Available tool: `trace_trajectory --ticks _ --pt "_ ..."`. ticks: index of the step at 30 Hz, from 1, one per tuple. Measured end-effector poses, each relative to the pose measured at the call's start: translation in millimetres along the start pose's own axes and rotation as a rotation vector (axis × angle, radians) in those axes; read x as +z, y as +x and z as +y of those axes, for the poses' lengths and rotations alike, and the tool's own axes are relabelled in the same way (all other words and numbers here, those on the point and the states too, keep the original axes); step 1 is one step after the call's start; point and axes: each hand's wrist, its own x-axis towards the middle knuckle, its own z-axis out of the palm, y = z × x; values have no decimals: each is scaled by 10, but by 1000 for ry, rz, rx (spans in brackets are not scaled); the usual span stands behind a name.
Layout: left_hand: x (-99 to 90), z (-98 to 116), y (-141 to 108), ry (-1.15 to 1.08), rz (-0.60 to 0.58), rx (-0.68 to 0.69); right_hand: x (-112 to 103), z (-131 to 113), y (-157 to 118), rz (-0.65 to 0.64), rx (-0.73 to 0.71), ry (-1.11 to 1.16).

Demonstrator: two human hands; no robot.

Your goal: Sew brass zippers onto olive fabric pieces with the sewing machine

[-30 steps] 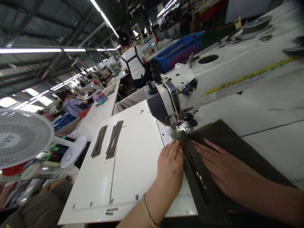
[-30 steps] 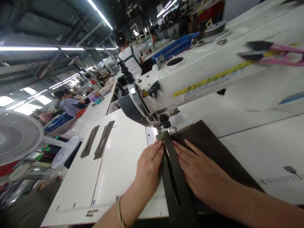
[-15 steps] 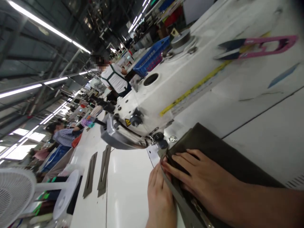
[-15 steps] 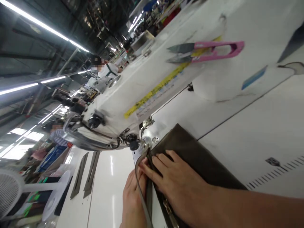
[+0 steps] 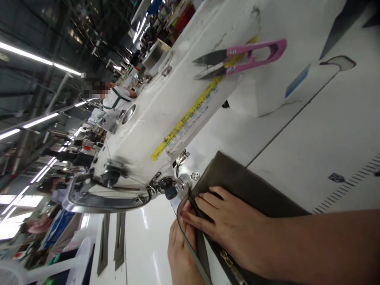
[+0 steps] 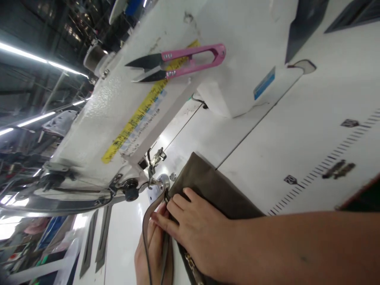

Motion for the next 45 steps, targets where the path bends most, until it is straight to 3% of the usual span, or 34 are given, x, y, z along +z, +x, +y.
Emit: trace_trajectory --ticks 5,13,19,22,25,31,35,41,45 --pt "0 72 56 220 57 82 -55 -15 64 146 123 -59" --pt "54 135 52 103 146 11 -21 -23 165 171 162 7" --pt "48 103 67 106 148 101 67 -8 168 298 120 -37" --pt "71 68 14 160 151 80 74 -2 170 326 130 -43" --pt "68 0 -51 194 137 23 70 1 168 316 123 -55" --pt "53 -116 -68 161 60 120 73 -7 155 294 103 -73" --pt "83 6 8 209 185 100 76 1 168 258 97 -84" --pt "-21 169 114 233 42 92 136 39 17 202 36 -119" --pt "-8 207 75 161 62 79 161 76 -197 173 -165 -256"
